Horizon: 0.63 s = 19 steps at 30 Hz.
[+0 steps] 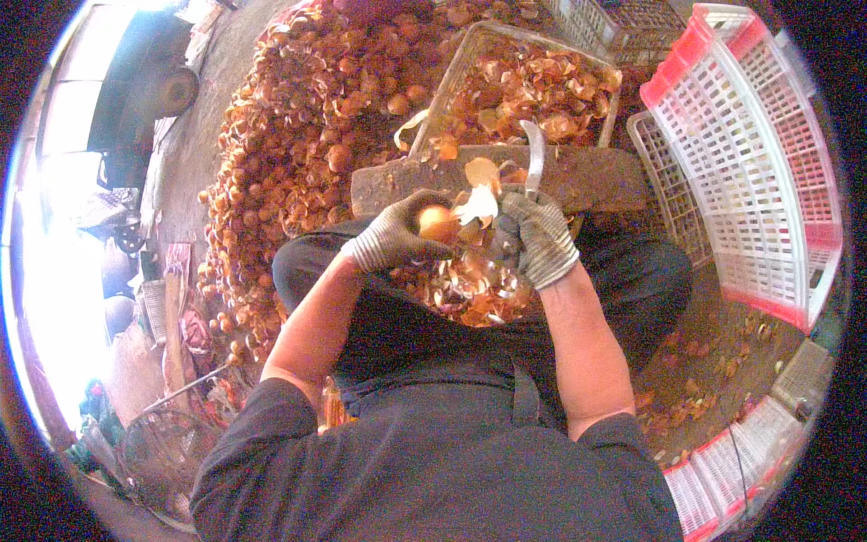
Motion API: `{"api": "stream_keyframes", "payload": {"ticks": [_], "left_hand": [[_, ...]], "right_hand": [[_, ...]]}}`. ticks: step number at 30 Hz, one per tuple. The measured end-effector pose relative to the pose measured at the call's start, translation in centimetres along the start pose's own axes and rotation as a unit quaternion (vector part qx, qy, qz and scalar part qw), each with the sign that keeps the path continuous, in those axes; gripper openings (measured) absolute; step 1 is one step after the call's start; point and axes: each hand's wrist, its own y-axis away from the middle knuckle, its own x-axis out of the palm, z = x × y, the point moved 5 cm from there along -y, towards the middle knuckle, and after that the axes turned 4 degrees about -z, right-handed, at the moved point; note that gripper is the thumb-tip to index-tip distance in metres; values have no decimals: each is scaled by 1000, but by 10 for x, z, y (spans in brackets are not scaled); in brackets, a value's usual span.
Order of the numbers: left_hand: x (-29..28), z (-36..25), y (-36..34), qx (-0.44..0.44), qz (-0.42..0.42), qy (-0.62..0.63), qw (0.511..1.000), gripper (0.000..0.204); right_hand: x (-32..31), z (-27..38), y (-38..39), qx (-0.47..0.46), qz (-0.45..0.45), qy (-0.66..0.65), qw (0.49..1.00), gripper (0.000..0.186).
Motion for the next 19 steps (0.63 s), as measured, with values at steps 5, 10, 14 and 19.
{"api": "stream_keyframes", "payload": {"ticks": [5,10,14,19], "left_hand": [[-7,11,-3,34,-27,-46,998,74],[-12,22,-7,3,-47,-61,997,71],[-9,10,-24,31,-112,-112,987,67],[-3,13,-45,8,-118,-246,962,74]], "right_hand": [[-8,7,-7,-8,-23,-8,1000,13],[-18,25,-12,-42,-122,107,986,21],[-19,24,-12,-69,-186,257,946,17],[-34,6,-29,-92,-175,375,906,15]]}}
